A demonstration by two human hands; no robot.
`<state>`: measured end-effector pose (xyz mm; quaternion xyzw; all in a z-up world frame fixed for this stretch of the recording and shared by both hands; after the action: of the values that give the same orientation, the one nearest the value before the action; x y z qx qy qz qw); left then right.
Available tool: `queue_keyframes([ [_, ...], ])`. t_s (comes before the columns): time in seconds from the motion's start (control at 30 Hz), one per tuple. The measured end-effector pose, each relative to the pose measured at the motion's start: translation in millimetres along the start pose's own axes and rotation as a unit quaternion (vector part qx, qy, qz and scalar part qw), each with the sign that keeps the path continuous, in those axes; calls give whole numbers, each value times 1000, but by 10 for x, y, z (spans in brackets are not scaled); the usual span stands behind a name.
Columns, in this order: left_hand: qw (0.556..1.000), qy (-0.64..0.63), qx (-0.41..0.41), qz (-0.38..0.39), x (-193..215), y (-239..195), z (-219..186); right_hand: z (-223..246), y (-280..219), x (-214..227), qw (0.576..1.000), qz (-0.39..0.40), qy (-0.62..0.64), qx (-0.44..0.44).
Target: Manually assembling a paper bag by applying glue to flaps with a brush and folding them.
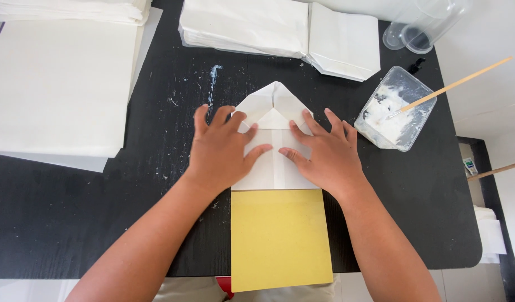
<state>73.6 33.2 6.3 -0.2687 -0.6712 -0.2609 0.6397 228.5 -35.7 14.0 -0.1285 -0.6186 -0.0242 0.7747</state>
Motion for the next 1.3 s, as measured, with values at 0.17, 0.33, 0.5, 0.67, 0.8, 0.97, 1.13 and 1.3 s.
queue_keyframes([
  [0.17,991,-108,16,-76,36,21,227,-101,106,3,993,-108,52,22],
  [0.33,985,-139,20,-104,31,82,236,132,160,-36,972,-149,105,145],
  [0.5,997,-40,-29,-66,-10,49,73,226,177,-83,994,-13,94,54],
  [0.67,997,-46,-18,-52,3,71,68,118,174,-96,996,4,90,6],
  [0.8,997,-35,-16,-68,9,81,112,-48,146,-91,996,-2,86,-22],
  [0.97,989,39,-39,-137,21,191,45,-73,146,-131,995,5,98,-16],
  [1.13,988,-30,-122,-89,46,314,-237,-53,136,-111,995,23,94,-16],
  [1.3,993,-2,-95,-73,27,279,-100,-68,138,-121,995,26,95,-19],
])
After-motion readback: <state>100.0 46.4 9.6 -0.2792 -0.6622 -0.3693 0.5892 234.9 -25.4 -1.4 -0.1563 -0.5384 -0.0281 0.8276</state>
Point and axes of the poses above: each hand's wrist, its own y-axis towards the middle knuckle, its own x-axis out of the back of the hand, z = x × y, the point moved 8 cm from there along y, towards the middle knuckle, and after that the axes turned 7 degrees about y, right-handed, at the moved point
